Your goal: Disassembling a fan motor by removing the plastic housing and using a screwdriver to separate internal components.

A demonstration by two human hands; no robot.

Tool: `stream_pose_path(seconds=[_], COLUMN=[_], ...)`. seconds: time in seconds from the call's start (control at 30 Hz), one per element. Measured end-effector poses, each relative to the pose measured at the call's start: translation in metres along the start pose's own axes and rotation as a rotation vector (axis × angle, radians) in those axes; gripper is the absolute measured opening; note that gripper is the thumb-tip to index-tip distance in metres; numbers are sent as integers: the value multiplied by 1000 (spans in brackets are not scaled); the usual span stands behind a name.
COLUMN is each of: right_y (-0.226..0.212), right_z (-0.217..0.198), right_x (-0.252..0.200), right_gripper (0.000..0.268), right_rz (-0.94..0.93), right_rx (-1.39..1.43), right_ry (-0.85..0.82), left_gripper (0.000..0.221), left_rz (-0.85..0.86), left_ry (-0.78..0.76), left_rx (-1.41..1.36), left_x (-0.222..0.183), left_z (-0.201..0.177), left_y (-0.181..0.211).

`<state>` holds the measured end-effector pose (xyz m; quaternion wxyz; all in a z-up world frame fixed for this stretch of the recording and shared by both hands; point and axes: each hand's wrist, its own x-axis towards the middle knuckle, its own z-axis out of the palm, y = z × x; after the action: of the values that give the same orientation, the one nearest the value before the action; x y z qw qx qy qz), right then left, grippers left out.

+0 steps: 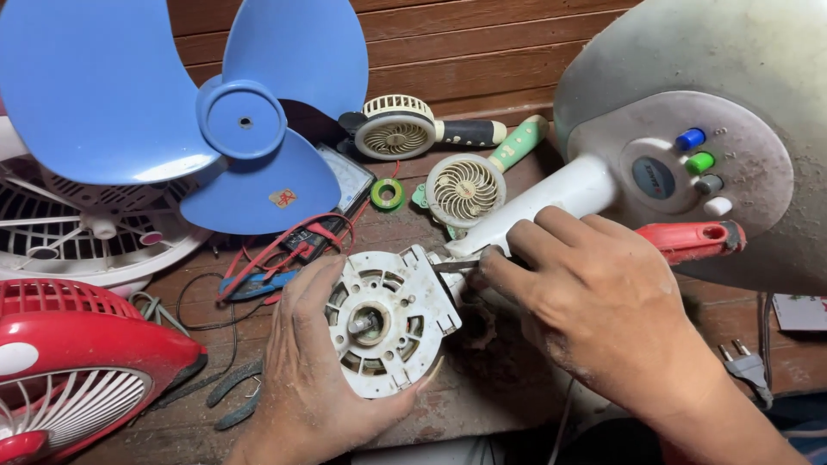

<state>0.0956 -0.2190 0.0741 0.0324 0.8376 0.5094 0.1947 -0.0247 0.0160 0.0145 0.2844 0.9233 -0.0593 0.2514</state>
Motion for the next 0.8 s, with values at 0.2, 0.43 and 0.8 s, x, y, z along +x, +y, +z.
stream_pose_path(seconds=[0.2,0.43,0.8], right_y=[-2,-4,5], right_z=[-5,-3,53], right_x=[1,6,-3], right_gripper=[8,9,10], right_rz=[-14,-26,228], right_rx=[-26,-63,636], right_ry=[-9,-12,49], left_gripper=[115,135,99], left_rz=[27,29,74], left_ry=[2,-47,130], left_rx=[82,201,56], left_x=[0,2,8], left_z=[-1,-1,9], left_y=[3,10,7])
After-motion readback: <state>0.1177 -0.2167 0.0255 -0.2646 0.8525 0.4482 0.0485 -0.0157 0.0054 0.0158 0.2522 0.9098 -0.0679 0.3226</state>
